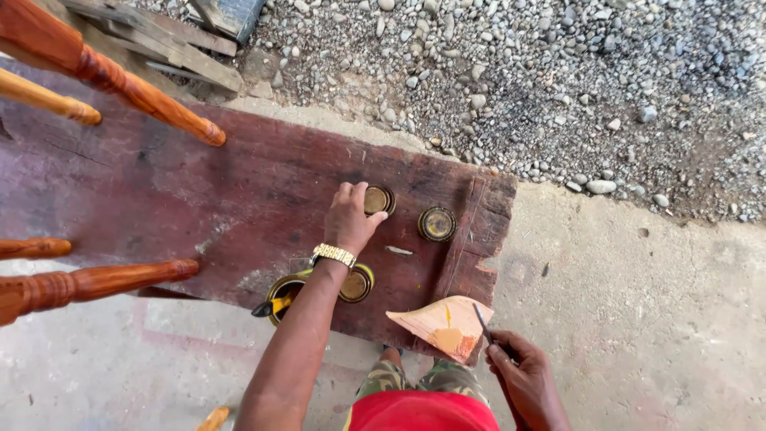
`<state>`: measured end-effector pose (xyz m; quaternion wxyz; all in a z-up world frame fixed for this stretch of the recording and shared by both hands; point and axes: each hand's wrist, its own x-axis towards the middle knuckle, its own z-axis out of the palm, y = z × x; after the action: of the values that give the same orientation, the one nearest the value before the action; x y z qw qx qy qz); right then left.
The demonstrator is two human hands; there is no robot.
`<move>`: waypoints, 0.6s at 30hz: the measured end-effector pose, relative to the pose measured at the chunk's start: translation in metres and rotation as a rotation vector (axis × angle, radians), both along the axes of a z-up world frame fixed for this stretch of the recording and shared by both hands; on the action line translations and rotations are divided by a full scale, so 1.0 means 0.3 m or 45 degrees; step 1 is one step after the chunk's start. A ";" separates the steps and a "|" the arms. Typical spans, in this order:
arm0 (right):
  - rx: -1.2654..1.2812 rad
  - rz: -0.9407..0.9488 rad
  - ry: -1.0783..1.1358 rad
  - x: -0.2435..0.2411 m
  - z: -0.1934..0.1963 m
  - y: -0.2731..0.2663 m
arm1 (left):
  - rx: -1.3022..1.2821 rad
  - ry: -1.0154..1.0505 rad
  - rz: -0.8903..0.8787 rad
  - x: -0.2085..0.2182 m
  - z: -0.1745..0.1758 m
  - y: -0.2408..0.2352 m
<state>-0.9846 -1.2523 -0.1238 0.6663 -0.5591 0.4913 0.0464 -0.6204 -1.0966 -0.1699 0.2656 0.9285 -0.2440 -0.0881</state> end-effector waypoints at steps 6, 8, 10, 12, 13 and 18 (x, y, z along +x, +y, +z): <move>-0.020 0.015 0.006 -0.047 0.009 0.006 | 0.110 0.018 -0.059 0.032 -0.023 0.059; -0.035 0.013 -0.004 -0.041 0.010 0.001 | -0.203 0.010 -0.101 0.073 -0.068 0.085; -0.037 0.019 0.034 -0.036 0.017 0.008 | -0.071 0.068 -0.155 0.074 0.008 0.090; -0.041 0.022 0.084 -0.043 0.023 0.017 | 0.058 0.138 -0.213 0.056 0.048 0.084; -0.035 0.020 0.062 -0.047 0.026 0.023 | 0.147 0.153 -0.262 0.043 0.053 0.076; -0.012 -0.070 0.062 -0.070 -0.005 0.037 | 0.199 0.019 -0.308 0.003 0.006 0.057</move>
<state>-1.0056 -1.2411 -0.1254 0.6525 -0.5474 0.5226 0.0393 -0.6195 -1.0796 -0.1680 0.1820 0.9094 -0.3446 -0.1452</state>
